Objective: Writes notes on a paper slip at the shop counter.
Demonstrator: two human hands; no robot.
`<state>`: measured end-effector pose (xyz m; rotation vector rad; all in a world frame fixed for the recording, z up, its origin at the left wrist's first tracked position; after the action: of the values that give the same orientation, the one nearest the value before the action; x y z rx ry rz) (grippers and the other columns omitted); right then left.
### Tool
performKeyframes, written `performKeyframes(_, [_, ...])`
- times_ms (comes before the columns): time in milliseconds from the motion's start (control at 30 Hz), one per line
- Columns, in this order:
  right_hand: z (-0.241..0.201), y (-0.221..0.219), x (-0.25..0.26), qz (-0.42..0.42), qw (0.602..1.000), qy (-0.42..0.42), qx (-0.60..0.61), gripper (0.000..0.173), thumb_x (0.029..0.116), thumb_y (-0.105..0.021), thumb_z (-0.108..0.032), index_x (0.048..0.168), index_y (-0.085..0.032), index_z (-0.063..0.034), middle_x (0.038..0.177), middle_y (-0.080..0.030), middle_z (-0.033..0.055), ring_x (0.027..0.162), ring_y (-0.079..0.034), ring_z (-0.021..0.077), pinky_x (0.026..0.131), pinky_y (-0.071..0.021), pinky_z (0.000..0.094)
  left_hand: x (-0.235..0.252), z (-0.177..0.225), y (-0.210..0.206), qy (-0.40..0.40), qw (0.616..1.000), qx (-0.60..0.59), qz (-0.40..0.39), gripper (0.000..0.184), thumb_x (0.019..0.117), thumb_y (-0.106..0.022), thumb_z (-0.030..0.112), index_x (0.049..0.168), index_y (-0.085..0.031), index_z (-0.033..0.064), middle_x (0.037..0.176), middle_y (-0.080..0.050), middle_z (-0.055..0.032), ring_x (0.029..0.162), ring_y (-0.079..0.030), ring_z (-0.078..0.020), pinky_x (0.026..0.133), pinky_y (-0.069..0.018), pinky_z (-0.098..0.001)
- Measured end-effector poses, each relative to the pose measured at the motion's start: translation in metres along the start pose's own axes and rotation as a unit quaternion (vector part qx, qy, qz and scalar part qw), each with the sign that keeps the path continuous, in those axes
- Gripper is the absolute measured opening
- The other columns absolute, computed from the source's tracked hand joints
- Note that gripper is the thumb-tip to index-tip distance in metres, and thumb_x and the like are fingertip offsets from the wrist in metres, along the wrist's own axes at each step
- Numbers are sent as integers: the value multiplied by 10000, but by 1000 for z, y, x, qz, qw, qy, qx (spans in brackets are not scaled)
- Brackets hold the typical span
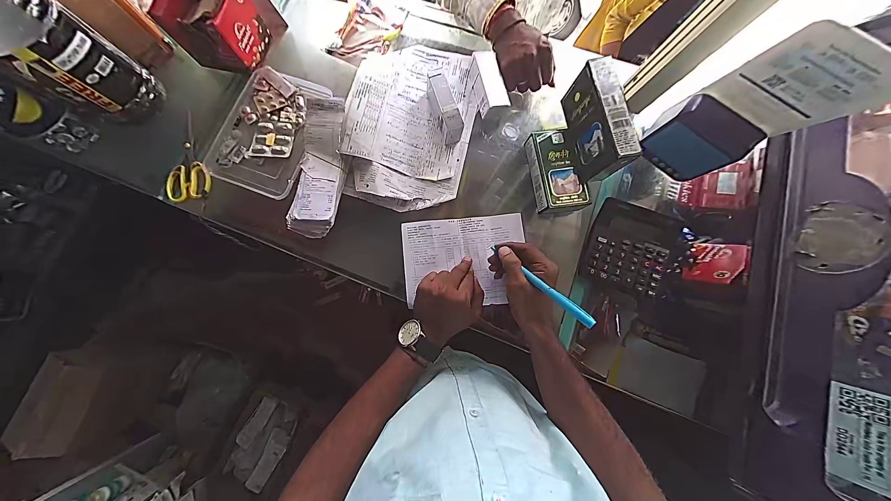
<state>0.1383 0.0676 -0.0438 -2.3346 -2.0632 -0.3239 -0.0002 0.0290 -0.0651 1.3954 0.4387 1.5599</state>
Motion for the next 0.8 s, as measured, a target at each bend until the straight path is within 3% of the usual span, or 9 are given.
performKeyframes(800, [3,0,-1,-3,999,34,6,128,959,-620,-62,1028,-712,-6,821,-729,12,690,-687,71,628,-590,220,1,0,1,4,1000,-9,6,279,924,-562,208,861,-807,90,1064,-792,-36,597,-656,-151,529,-478,-317])
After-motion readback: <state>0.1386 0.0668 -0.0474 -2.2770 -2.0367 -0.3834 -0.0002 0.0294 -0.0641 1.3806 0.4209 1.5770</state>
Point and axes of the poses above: each hand's wrist, its own x-axis towards the middle knuckle, its own y-axis out of the back of the hand, z = x × y, the point moved 2 cm from there along x, towards the middle knuckle
